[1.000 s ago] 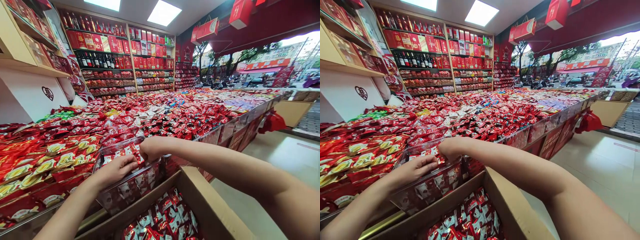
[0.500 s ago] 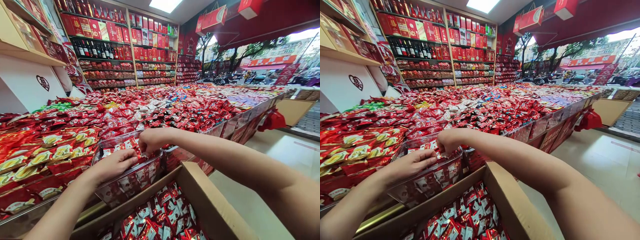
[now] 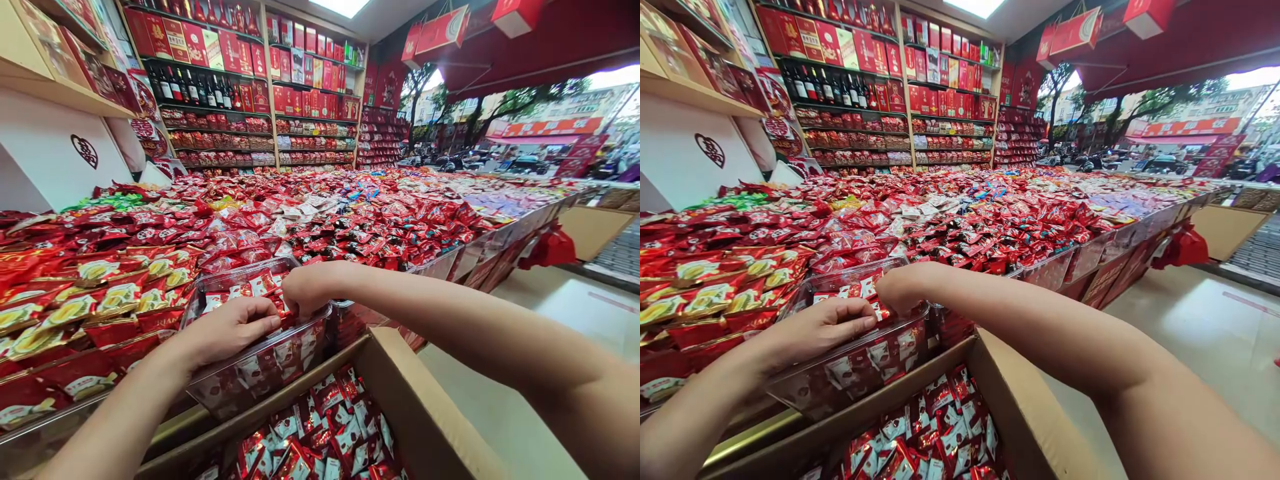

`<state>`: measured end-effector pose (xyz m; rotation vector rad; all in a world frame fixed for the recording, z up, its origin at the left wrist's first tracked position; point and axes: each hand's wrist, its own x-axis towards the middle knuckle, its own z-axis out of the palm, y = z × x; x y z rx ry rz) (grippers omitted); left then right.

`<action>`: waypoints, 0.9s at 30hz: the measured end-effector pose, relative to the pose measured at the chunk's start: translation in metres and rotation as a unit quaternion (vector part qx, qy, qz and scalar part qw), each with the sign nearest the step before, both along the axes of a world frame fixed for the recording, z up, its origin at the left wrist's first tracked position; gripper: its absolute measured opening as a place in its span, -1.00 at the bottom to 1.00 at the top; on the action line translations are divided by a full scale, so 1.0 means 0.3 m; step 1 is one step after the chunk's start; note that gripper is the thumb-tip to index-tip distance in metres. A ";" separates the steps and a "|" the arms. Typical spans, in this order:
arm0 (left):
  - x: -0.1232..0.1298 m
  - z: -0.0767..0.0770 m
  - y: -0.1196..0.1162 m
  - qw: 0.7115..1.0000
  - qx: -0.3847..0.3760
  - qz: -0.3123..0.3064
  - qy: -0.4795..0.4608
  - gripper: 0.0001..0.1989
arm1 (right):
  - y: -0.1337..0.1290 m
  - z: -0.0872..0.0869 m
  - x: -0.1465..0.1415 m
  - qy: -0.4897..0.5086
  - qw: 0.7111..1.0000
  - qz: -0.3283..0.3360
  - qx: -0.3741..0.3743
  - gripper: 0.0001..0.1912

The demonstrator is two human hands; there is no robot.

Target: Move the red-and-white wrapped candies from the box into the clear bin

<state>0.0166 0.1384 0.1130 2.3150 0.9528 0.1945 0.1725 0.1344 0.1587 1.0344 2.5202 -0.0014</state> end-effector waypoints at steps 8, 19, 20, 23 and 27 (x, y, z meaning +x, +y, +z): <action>0.004 -0.008 0.001 1.000 -0.020 0.005 -0.006 -0.77 | -0.014 0.024 0.019 0.058 0.998 -0.016 0.027 -0.75; 0.005 -0.002 -0.003 1.000 -0.012 -0.002 -0.002 -0.77 | -0.014 -0.010 0.031 0.081 0.995 0.008 0.054 -0.76; 0.005 -0.002 -0.002 1.000 -0.011 -0.004 0.000 -0.77 | -0.014 -0.010 0.028 0.069 0.996 0.001 0.053 -0.75; 0.007 -0.001 -0.003 1.000 -0.012 0.001 0.009 -0.75 | -0.017 -0.006 0.023 0.055 0.998 -0.008 0.033 -0.74; 0.007 0.005 -0.009 1.000 -0.018 0.015 0.005 -0.71 | -0.021 0.010 0.030 0.033 0.999 -0.023 -0.001 -0.72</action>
